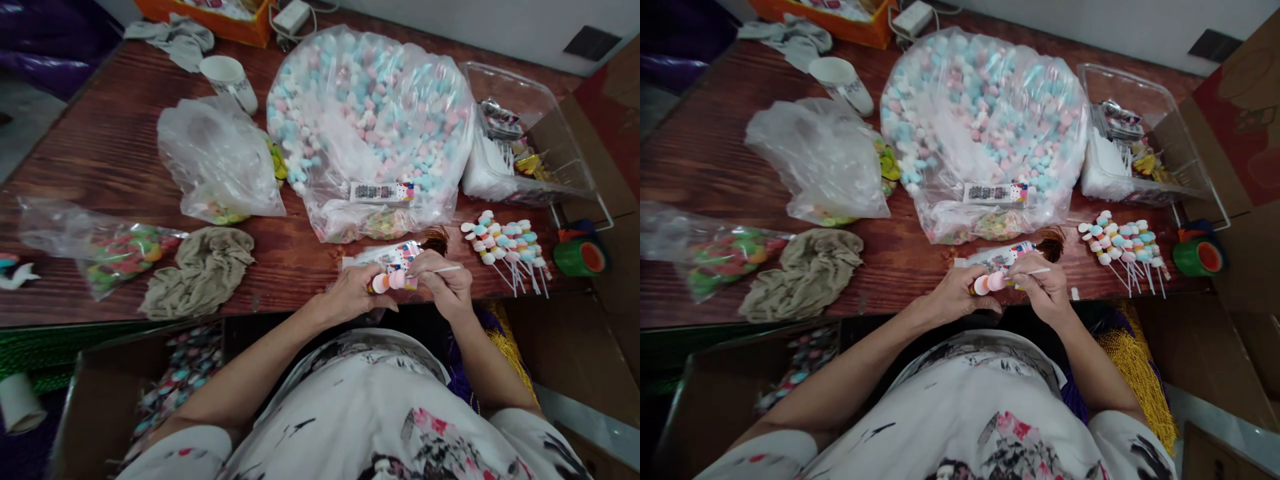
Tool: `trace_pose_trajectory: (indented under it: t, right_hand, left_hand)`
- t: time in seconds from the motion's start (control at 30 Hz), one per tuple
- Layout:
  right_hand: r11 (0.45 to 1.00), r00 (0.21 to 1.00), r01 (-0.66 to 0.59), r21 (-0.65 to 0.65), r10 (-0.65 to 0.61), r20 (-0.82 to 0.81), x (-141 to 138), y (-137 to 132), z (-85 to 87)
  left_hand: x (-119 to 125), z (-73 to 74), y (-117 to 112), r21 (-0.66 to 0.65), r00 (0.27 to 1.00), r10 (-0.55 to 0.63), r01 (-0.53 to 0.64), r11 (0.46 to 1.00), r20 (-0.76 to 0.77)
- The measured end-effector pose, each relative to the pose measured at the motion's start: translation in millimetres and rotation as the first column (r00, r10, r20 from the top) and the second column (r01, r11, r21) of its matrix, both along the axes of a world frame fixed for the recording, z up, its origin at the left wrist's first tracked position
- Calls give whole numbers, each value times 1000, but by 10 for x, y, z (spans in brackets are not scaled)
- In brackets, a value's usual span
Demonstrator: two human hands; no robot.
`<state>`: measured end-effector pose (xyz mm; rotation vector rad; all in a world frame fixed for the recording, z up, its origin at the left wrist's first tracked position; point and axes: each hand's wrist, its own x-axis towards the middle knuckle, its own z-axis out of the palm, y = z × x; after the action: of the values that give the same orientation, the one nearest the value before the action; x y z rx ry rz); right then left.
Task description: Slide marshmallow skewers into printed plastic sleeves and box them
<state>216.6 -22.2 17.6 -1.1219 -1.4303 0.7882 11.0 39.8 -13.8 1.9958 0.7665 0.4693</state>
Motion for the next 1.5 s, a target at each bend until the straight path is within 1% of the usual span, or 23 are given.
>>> trace_pose_trajectory:
  t: [0.07, 0.2, 0.27, 0.33, 0.4, 0.47, 0.53, 0.63, 0.7, 0.77, 0.87, 0.93, 0.97, 1.03, 1.1, 1.17, 1.23, 1.27, 1.33, 1.37, 1.4, 1.43, 1.5]
  right_hand:
    - [998, 999, 36, -49, -37, -30, -14, 15, 18]
    - [962, 953, 218, -164, -246, -178, -35, -12, -40]
    - [957, 935, 232, -175, -269, -230, -56, -44, -94]
    - [969, 944, 202, -145, -232, -233, -73, -75, -125]
    - [984, 969, 161, -82, -173, -178, -70, -91, -112]
    - [995, 990, 96, -30, -98, -98, -49, -88, -59]
    - [1000, 999, 5, -3, -5, -44, -32, -76, 9]
    - [999, 999, -48, 12, 49, -22, -54, -82, 68]
    - [1000, 1000, -6, -13, 5, -15, -88, -104, 39]
    - [996, 998, 57, -70, -59, -31, -109, -116, -44]
    - [978, 961, 142, -150, -173, -217, -101, -79, -174]
    - [973, 903, 187, -138, -226, -365, -75, -33, -206]
    - [974, 885, 193, -115, -224, -409, -60, -11, -205]
    - [985, 887, 165, -57, -174, -428, -30, 26, -191]
    - [995, 911, 95, -22, -96, -400, -8, 52, -188]
    - [1000, 931, 26, 0, -24, -365, 7, 73, -202]
    - [999, 940, -40, 9, 41, -337, 21, 95, -213]
    - [997, 943, -74, 10, 73, -325, 30, 109, -210]
    - [992, 952, -126, -16, 117, -283, 48, 142, -177]
    - [989, 960, -138, -47, 122, -253, 55, 159, -150]
    - [986, 969, -140, -86, 119, -217, 60, 174, -119]
    - [983, 977, -133, -130, 108, -182, 59, 185, -88]
    - [972, 988, -110, -208, 85, -126, 37, 186, -37]
  left_hand:
    - [-20, -55, -19, 80, 999, 38, -37, 996, -11]
    - [-91, -182, -49, 309, 999, 34, -20, 951, -42]
    - [-111, -203, -56, 330, 998, 25, -2, 944, -66]
    - [-111, -179, -58, 243, 999, 18, -5, 970, -52]
    - [-93, -120, -58, 60, 1000, -1, 1, 998, -5]
    - [-63, -51, -58, -146, 998, -47, 53, 988, 44]
    - [-22, 7, -66, -263, 991, -103, 122, 957, 82]
    - [50, 54, -100, -279, 987, -104, 135, 951, 122]
    - [88, 64, -127, -254, 988, -61, 96, 962, 145]
    - [104, 69, -143, -196, 993, -38, 60, 979, 115]
    - [76, 94, -144, -134, 999, -33, 37, 990, 31]
    - [29, 113, -128, -129, 1000, -22, 21, 991, -2]
    - [3, 116, -112, -127, 1000, -5, 3, 992, -15]
    - [-41, 104, -73, -120, 999, 41, -44, 992, -24]
    - [-63, 83, -41, -192, 998, 61, -57, 980, 14]
    - [-58, 85, -41, -377, 997, 29, 1, 926, 72]
    - [-34, 123, -71, -574, 993, -27, 89, 814, 116]
    - [-18, 150, -92, -643, 990, -52, 125, 756, 131]
    - [15, 199, -130, -716, 985, -86, 166, 678, 147]
    - [30, 211, -143, -731, 985, -90, 171, 661, 149]
    - [44, 208, -152, -732, 986, -84, 164, 661, 146]
    - [57, 191, -157, -717, 988, -65, 146, 681, 140]
    - [80, 124, -159, -617, 992, 15, 64, 785, 123]
